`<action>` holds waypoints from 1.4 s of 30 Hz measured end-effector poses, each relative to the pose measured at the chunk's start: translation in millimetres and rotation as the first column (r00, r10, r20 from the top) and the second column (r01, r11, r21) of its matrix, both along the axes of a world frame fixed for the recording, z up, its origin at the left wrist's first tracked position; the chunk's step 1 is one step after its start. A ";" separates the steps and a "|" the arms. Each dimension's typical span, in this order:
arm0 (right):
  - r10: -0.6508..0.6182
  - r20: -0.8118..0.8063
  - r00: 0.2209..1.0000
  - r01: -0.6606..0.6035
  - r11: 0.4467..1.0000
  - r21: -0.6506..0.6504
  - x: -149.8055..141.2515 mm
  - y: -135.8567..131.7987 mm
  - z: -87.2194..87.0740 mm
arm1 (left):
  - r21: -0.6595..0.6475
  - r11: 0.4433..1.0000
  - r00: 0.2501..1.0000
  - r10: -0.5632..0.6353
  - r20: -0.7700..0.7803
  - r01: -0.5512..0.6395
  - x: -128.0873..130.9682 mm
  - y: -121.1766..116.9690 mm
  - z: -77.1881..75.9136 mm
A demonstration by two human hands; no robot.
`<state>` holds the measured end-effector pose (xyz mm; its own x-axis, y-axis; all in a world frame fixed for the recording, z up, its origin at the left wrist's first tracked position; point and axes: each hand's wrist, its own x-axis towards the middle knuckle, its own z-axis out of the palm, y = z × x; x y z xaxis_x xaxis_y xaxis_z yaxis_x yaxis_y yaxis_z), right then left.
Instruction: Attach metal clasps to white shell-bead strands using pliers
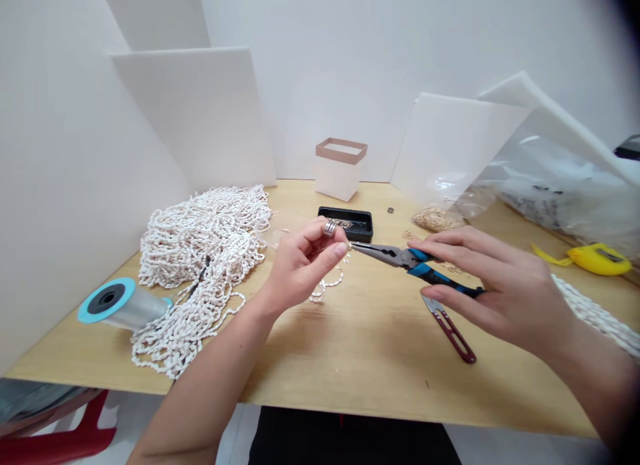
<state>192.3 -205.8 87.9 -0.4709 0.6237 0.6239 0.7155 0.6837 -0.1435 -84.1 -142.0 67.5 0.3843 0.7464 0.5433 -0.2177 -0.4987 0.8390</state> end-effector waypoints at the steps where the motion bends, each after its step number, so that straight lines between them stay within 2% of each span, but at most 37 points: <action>1: -0.003 0.003 1.000 0.003 1.000 0.000 0.2 -0.2 0.1 | 0.008 1.000 1.000 0.005 -0.001 -0.005 0.2 -0.1 -0.1; 12: 0.031 -0.016 0.999 -0.031 0.998 -0.047 0.5 0.4 -6.1 | 0.025 0.998 0.997 0.057 -0.044 -0.055 2.6 -0.8 -2.6; 21: 0.022 -0.006 1.000 -0.022 1.000 0.005 -3.6 0.1 -10.7 | 0.011 1.000 0.999 0.004 -0.038 -0.004 2.4 2.4 -4.7; 23: 0.022 -0.014 1.000 -0.022 1.000 0.005 -5.8 -0.3 -10.9 | -0.032 0.999 1.000 -0.017 -0.016 0.016 2.9 4.1 -6.5; 26: 0.009 -0.024 1.000 -0.010 1.000 -0.015 -7.2 -0.8 -10.6 | -0.168 0.985 0.999 -0.044 0.032 0.048 4.1 6.9 -10.0; 32: -0.007 -0.017 1.000 0.007 0.999 0.051 -3.0 3.0 -5.6 | -0.388 0.900 0.979 -0.160 0.129 0.198 5.0 9.3 -12.3; 37: 0.030 0.007 1.000 -0.031 0.995 0.091 -5.4 7.2 -0.9 | -0.435 0.851 0.954 -0.232 0.192 0.294 4.7 9.2 -11.6; 42: 0.050 0.034 0.998 -0.053 0.993 0.107 -7.9 10.1 -1.5 | -0.462 0.826 0.946 -0.266 0.187 0.324 4.5 7.7 -10.7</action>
<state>184.4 -195.7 86.4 -0.5212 0.5280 0.6705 0.6818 0.7302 -0.0450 -79.6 -134.3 56.8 0.5881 0.7842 0.1979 -0.3936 0.0637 0.9171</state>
